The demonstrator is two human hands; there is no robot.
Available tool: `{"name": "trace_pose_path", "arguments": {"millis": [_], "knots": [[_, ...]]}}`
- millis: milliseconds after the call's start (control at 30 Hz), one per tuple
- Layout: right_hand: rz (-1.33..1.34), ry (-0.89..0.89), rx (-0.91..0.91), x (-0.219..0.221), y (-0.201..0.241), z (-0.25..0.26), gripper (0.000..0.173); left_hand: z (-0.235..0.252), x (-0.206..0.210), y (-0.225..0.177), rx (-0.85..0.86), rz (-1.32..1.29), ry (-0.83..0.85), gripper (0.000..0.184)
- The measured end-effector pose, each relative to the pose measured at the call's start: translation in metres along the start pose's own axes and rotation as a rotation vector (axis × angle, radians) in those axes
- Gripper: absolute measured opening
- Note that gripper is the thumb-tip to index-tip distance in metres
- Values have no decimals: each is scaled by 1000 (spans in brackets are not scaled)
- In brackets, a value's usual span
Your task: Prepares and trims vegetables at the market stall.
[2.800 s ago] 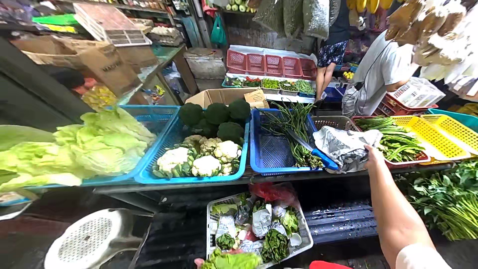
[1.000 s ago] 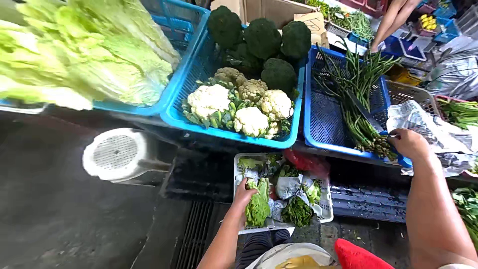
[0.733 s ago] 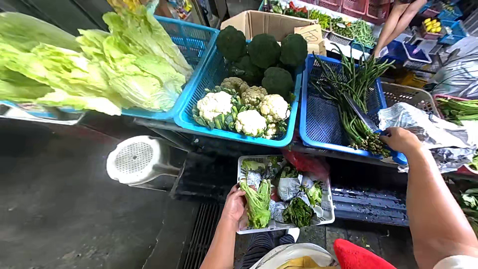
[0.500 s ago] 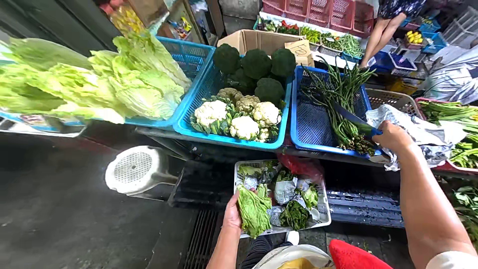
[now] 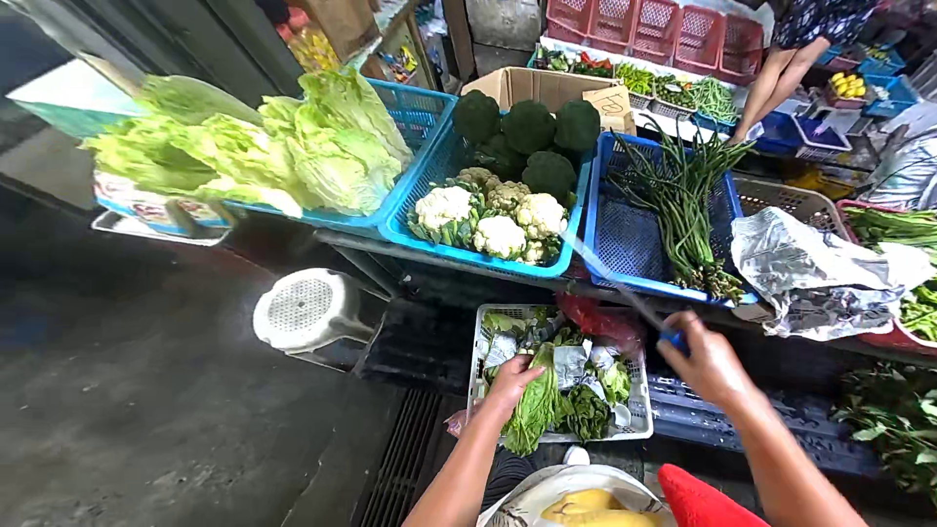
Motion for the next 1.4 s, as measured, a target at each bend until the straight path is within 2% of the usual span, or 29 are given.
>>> {"name": "trace_pose_path", "arguments": {"millis": [100, 200, 467, 633, 733, 833, 900, 967, 1033, 1167, 1233, 1300, 1400], "knots": [[-14, 158, -18, 70, 12, 9, 40, 0, 13, -8, -15, 98, 19, 31], [-46, 219, -22, 111, 18, 18, 41, -4, 25, -13, -52, 134, 19, 33], [-117, 267, -54, 139, 39, 32, 41, -10, 34, -15, -180, 456, -14, 34], [-99, 313, -17, 146, 36, 37, 39, -20, 32, -29, -264, 602, -39, 40], [-56, 389, 38, 164, 9, 38, 41, -28, 24, -36, -194, 607, -89, 36], [-104, 584, 178, 203, -51, 27, 47, -44, 4, -53, -10, 525, -194, 31], [-109, 638, 261, 220, -85, 14, 50, -51, -9, -68, 91, 494, -229, 29], [-49, 581, 295, 217, -92, 9, 50, -50, -16, -70, 152, 476, -192, 29], [51, 409, 244, 195, -71, 13, 46, -45, -17, -63, 189, 410, -146, 28], [439, 97, -69, 142, 4, 30, 41, -36, 5, -60, 258, 123, -58, 38], [655, 77, -190, 127, 39, 38, 46, -33, 19, -63, 272, 97, -32, 39], [770, 95, -237, 117, 61, 48, 54, -29, 30, -69, 285, 156, -19, 33], [848, 102, -246, 111, 66, 60, 48, -32, 35, -85, 332, 329, -78, 21]]}}
Point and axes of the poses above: each hand's wrist, its own z-axis towards the middle knuckle, its own x-axis out of the palm, y = z × x, the point moved 9 cm from there along z, towards the middle knuckle, and after that the axes turned 15 degrees about y, right-handed, at the moved point
